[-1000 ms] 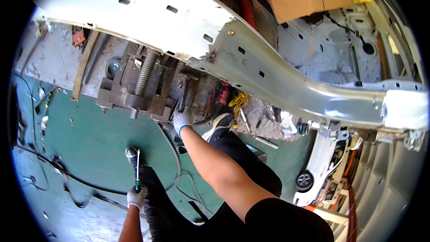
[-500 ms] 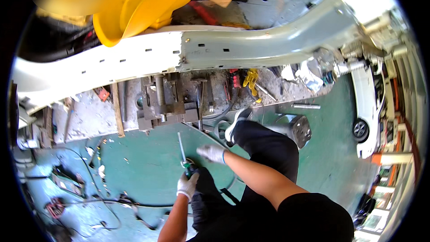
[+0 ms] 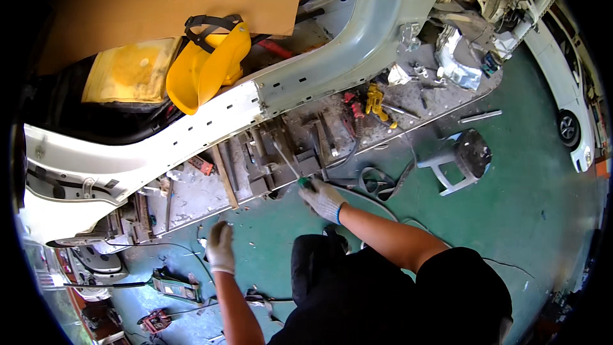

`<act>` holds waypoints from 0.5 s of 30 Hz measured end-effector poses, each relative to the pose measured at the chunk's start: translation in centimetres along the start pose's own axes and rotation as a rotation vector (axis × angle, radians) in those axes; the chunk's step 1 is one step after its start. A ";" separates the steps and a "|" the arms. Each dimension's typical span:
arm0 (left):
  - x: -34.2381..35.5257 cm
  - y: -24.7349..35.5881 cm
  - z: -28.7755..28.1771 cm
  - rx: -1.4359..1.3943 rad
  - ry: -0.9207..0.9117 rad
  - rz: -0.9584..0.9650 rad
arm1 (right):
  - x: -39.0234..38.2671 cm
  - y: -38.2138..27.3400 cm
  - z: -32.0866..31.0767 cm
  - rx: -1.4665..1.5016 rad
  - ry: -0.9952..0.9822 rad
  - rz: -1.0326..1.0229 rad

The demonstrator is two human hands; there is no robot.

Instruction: The person walks through a workshop, retrieves a hammer and screwdriver, then works on a white car body panel mounted on a stand. They use the hammer and screwdriver to adjust or remove fasteners, then switch to a welding torch to weld sections of the panel.

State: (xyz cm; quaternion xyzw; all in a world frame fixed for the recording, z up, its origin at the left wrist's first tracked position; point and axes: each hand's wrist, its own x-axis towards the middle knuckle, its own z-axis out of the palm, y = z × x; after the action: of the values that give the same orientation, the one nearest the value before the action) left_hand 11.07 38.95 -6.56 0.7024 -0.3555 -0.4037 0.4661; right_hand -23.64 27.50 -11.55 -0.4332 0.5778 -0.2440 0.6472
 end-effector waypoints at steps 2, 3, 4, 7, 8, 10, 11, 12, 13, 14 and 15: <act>2.6 1.5 -5.4 0.134 0.115 0.097 | 0.0 -1.6 0.8 0.012 0.045 -0.161; 4.1 2.7 -7.3 0.218 0.177 0.143 | -1.1 -3.8 1.6 0.075 0.068 -0.162; 6.3 4.6 -8.7 0.361 0.183 0.152 | -2.0 -5.6 2.0 0.130 0.104 -0.161; 16.7 9.3 -10.1 0.593 0.228 0.466 | -1.9 -7.0 3.1 0.288 0.144 -0.116; 20.3 10.7 -9.8 0.693 0.268 0.528 | -1.7 -6.8 4.2 0.309 0.163 -0.106; 27.5 12.1 -10.8 0.876 0.271 0.809 | -0.5 -7.0 5.4 0.319 0.169 -0.108; 29.8 14.0 -8.9 0.920 0.189 1.078 | -1.5 -7.7 5.8 0.352 0.253 -0.052; 31.6 15.2 -7.6 1.026 0.144 1.093 | -1.9 -7.6 6.6 0.458 0.309 -0.103; 32.7 15.9 -7.3 1.118 0.110 1.148 | -2.7 -7.7 7.5 0.474 0.335 -0.050; 34.0 16.2 -6.8 1.201 0.102 1.201 | -2.6 -8.1 7.8 0.474 0.351 -0.012; 34.8 16.3 -6.4 1.203 0.110 1.258 | -2.2 -8.5 8.0 0.499 0.362 -0.014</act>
State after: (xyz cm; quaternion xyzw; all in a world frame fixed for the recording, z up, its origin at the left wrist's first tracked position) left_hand 29.50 5.74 2.11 0.5211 -0.8072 0.2195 0.1693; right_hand -14.87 27.17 -3.55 -0.2145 0.6030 -0.4560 0.6185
